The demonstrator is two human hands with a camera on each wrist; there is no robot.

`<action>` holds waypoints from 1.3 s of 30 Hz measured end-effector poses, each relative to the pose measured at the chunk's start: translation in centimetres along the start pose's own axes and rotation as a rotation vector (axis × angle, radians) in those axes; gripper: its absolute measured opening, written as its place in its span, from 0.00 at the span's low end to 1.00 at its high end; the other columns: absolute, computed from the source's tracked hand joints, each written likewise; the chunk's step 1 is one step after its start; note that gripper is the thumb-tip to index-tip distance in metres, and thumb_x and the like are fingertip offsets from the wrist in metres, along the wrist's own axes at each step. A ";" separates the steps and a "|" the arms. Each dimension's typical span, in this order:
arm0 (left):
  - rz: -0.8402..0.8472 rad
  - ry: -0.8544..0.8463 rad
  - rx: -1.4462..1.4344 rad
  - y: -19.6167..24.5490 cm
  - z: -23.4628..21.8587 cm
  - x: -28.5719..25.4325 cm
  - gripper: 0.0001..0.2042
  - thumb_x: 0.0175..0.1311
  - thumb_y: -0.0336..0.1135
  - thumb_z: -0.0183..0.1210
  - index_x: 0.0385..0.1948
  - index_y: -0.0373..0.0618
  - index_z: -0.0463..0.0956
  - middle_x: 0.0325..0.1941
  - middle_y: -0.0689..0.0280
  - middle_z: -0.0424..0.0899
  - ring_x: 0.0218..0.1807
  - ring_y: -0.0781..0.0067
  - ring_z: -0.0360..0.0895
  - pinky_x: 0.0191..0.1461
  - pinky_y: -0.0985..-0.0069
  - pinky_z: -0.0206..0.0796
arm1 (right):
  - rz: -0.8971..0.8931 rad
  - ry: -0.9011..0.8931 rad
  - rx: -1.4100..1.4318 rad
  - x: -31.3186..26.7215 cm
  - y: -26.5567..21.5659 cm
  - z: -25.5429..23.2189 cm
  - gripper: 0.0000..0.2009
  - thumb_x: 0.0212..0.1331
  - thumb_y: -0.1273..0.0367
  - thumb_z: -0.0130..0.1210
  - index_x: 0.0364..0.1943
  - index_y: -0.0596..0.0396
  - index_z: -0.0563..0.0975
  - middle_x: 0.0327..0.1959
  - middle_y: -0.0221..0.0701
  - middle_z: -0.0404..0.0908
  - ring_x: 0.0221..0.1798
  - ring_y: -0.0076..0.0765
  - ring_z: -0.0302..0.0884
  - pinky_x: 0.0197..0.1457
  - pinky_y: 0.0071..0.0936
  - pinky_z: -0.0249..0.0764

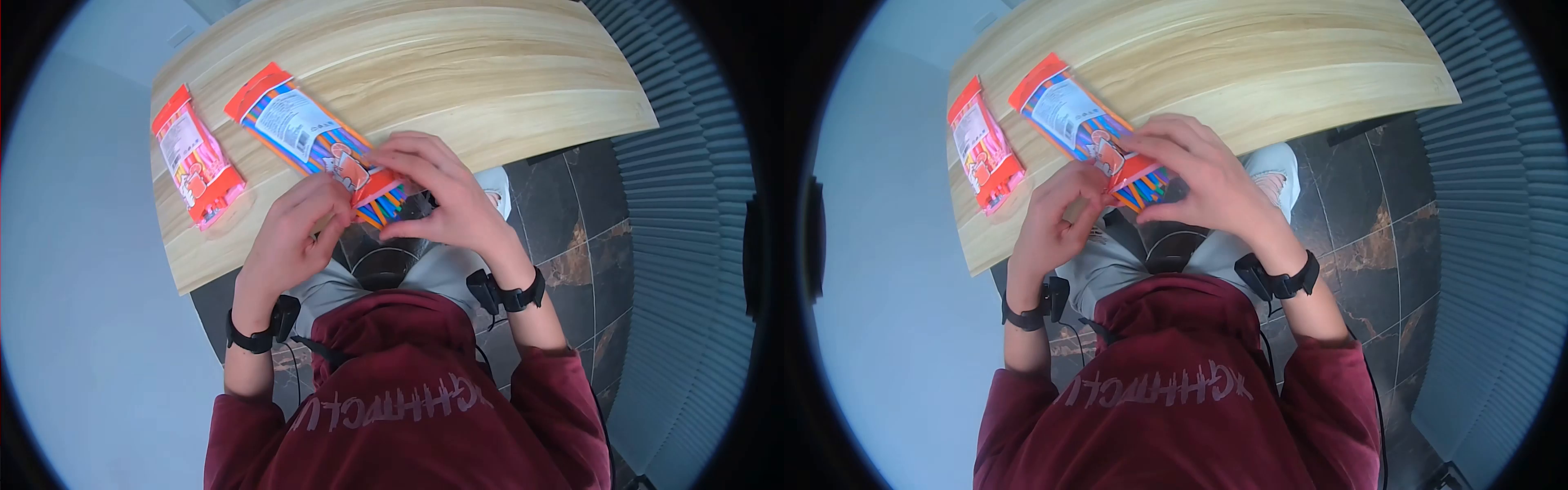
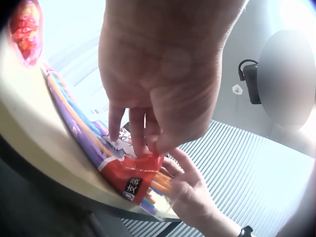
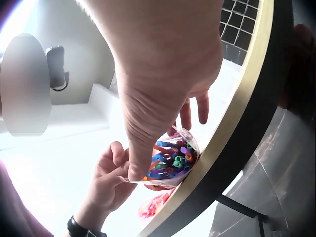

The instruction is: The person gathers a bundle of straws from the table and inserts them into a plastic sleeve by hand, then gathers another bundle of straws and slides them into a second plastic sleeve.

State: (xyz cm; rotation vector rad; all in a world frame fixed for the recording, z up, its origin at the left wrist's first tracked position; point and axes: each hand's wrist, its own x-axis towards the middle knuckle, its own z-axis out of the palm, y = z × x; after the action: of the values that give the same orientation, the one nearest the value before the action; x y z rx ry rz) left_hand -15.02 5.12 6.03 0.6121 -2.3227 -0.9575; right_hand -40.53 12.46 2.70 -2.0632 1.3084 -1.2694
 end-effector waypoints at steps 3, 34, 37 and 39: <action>-0.004 -0.037 0.035 -0.4 -1.3 -0.6 0.07 0.65 0.18 0.64 0.38 0.39 0.77 0.40 0.57 0.80 0.44 0.48 0.82 0.47 0.60 0.75 | -0.112 -0.115 -0.093 1.9 0.6 1.3 0.39 0.44 0.59 0.84 0.67 0.45 0.83 0.58 0.35 0.84 0.61 0.45 0.83 0.54 0.37 0.86; -0.219 0.106 0.313 -2.8 -2.8 -2.3 0.38 0.46 0.29 0.84 0.65 0.48 0.78 0.73 0.55 0.73 0.70 0.45 0.79 0.65 0.56 0.82 | -0.132 -0.105 -0.104 5.7 1.7 6.2 0.34 0.43 0.68 0.83 0.62 0.45 0.84 0.69 0.36 0.77 0.70 0.54 0.75 0.71 0.47 0.79; -0.179 0.124 0.348 -3.1 -2.6 -2.3 0.37 0.47 0.30 0.84 0.65 0.48 0.79 0.74 0.55 0.73 0.70 0.45 0.79 0.66 0.55 0.82 | -0.081 -0.116 -0.080 5.6 1.8 6.5 0.35 0.45 0.68 0.83 0.63 0.43 0.83 0.72 0.35 0.75 0.71 0.53 0.75 0.68 0.45 0.82; -0.178 0.140 0.331 -4.4 -2.3 -2.6 0.37 0.47 0.31 0.84 0.64 0.48 0.79 0.74 0.55 0.74 0.70 0.44 0.79 0.66 0.55 0.81 | -0.095 -0.079 -0.065 5.8 1.8 6.6 0.37 0.42 0.67 0.83 0.64 0.41 0.83 0.69 0.36 0.77 0.69 0.53 0.75 0.71 0.47 0.79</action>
State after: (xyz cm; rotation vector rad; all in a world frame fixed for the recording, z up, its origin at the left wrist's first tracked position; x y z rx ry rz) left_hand -10.78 2.68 3.35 1.0010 -2.3453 -0.5831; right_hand -34.98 5.71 0.80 -2.2207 1.2452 -1.1854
